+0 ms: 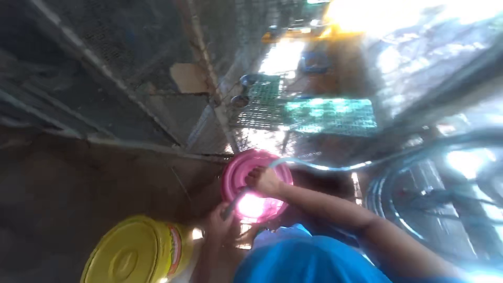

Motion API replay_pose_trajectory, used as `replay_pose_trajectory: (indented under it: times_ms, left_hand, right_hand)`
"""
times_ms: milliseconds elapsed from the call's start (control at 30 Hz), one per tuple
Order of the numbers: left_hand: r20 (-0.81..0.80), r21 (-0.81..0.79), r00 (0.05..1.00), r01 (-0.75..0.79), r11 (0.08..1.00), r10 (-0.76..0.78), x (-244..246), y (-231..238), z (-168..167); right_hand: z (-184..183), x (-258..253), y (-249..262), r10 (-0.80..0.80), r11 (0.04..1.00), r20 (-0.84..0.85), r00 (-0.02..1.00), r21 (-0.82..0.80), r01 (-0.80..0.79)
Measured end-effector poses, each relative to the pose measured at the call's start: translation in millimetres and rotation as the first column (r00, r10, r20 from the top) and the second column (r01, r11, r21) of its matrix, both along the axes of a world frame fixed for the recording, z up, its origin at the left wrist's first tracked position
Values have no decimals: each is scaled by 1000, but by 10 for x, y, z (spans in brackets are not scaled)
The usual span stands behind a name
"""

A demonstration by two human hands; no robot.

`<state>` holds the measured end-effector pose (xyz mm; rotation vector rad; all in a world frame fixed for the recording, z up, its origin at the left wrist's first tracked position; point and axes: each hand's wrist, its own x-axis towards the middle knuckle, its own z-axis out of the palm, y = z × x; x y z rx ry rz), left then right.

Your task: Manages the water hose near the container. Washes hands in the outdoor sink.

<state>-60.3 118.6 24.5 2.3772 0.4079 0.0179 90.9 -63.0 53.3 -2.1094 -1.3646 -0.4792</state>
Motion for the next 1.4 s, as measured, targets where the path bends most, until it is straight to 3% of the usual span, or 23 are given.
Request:
replay_pose_trajectory:
  times_ms: [67,133,167,233,267,333,400,467,533,600,667,700,767,800,833,900,1000,1100,1200,1267,1333,1400]
  left_hand:
    - [141,72,976,-176,982,165,-197,112,-775]
    - [127,-19,921,-368,930,367,-392,253,-1640]
    - [89,-96,871,-475,875,483,-417,305,-1875]
    - [83,-194,731,-655,731,677,-230,433,-1913]
    - [121,-259,666,-695,671,736,-77,554,-1764]
    - [272,-420,543,-676,606,794,240,996,-1231]
    - [538,-504,398,-555,662,743,647,1572,-551]
    - [794,-338,332,-457,823,510,1026,1943,210]
    - [913,-27,357,-426,904,195,1377,2043,890]
    - [909,222,410,-327,919,-74,1804,1960,1321]
    - [805,375,521,-79,924,-282,2151,1632,1495]
    - [707,394,616,63,917,-346,2185,1261,1562]
    - [349,348,833,309,885,-428,2119,506,1536]
    - [148,289,869,419,861,-473,2104,225,1409]
    - [-14,220,842,528,820,-539,2081,2,1236]
    - [-235,19,698,699,715,-676,1970,-387,956]
    - [-381,-393,410,740,547,-829,1800,-893,718]
    - [-426,-725,97,558,403,-900,1756,-1283,717]
    - [-450,-808,-129,480,341,-884,1824,-1575,931]
    - [-433,-784,-156,551,286,-888,1898,-1682,1034]
    - [-391,-654,-80,725,216,-917,1968,-1743,1129]
    - [-374,-460,6,867,192,-927,2072,-1682,1010]
  right_hand:
    - [290,143,-217,-109,993,-4,994,49,109]
    - [551,281,-501,-223,965,18,975,149,218]
    - [635,336,-648,-265,949,9,964,180,259]
    - [653,405,-919,-334,933,-43,942,123,337]
    - [612,376,-1048,-352,935,-146,924,-12,354]
    - [435,224,-1227,-381,909,-471,796,-348,229]
    - [14,-34,-1355,-344,923,-672,656,-372,102]
    - [-239,-309,-1494,-226,965,-872,434,-261,-21]
    - [-177,-483,-1626,-122,988,-983,139,-135,-82]
    - [80,-540,-1857,-30,997,-994,-110,-22,-76]
    - [356,-567,-2223,82,993,-981,-174,95,-69]
    - [461,-597,-2438,118,991,-983,-138,126,-54]
    - [625,-673,-2917,107,994,-994,-10,107,-6]
    - [688,-713,-3149,60,996,-996,70,65,59]
    - [751,-753,-3347,-34,989,-986,165,-10,148]
    - [840,-795,-3618,-311,930,-879,362,-202,308]
    - [858,-836,-3477,-582,804,-695,422,-417,424]
    - [721,-851,-2864,-525,851,-599,605,-353,389]
    - [560,-845,-2360,-412,911,-535,737,-237,338]
    - [457,-811,-2325,-398,905,-452,798,-51,423]
    - [581,-796,-2488,-455,865,-444,772,-14,501]
    - [811,-831,-2735,-551,793,-451,702,-22,608]
